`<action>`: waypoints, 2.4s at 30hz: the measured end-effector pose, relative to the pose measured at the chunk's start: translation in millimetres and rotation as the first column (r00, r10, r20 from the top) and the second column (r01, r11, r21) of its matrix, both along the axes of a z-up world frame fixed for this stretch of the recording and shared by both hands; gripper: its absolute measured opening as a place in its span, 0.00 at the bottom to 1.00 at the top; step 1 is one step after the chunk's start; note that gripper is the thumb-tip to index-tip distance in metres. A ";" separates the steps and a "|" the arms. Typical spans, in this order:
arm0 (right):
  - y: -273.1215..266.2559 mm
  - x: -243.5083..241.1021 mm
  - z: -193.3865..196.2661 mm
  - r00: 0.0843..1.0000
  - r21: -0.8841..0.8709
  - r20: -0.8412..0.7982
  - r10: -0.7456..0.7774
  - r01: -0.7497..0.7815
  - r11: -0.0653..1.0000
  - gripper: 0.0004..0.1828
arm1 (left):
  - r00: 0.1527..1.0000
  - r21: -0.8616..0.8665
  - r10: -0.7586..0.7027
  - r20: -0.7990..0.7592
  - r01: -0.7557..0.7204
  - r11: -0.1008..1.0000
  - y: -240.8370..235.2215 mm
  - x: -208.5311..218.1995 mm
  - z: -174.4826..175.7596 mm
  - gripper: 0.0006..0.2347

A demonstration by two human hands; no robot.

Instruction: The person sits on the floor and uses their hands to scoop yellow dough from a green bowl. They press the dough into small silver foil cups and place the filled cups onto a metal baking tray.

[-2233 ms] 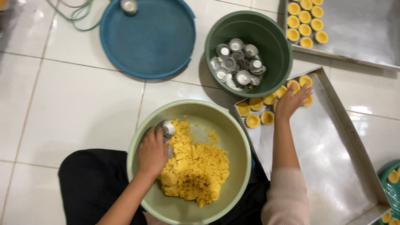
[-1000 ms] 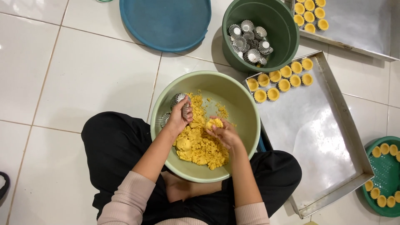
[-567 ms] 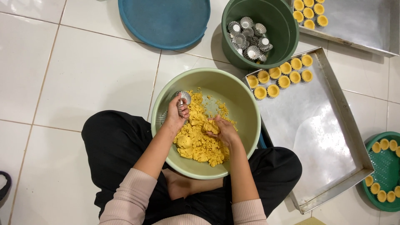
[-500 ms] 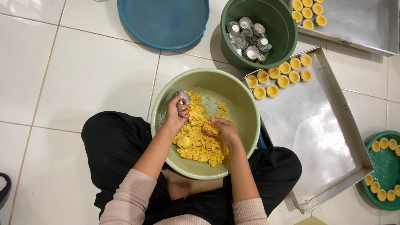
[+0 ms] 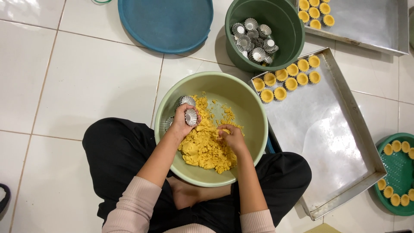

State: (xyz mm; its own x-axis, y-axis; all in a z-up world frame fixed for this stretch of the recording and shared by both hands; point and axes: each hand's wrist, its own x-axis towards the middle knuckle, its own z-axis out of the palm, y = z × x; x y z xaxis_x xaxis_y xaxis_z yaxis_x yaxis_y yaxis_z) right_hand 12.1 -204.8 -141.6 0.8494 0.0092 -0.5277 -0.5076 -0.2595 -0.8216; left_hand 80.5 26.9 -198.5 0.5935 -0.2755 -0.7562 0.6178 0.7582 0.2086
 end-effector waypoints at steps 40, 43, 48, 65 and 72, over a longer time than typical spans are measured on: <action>90.9 -12.9 108.8 0.727 -0.408 0.629 0.275 0.007 0.913 0.27 | 0.992 0.242 -0.122 -0.027 0.125 0.962 -76.3 -42.8 108.4 0.29; 102.4 -6.4 175.7 0.924 -0.165 0.371 0.096 -0.036 0.986 0.32 | 0.985 0.277 -0.164 0.046 0.146 0.950 -78.4 -50.5 108.4 0.43; 77.4 -9.0 67.3 0.669 -0.442 0.719 0.189 0.230 0.867 0.23 | 0.935 0.304 -0.246 0.257 0.163 0.939 -74.2 -64.9 210.0 0.32; 67.6 -36.0 53.1 0.832 0.366 0.086 -0.548 0.486 0.794 0.15 | 0.917 0.678 -0.228 0.327 -0.059 0.733 -65.8 -70.1 117.5 0.14; 44.3 -39.0 50.8 0.886 0.243 0.105 -0.452 0.418 0.875 0.26 | 0.577 0.897 -0.776 0.253 0.160 0.412 -35.6 -66.0 118.8 0.12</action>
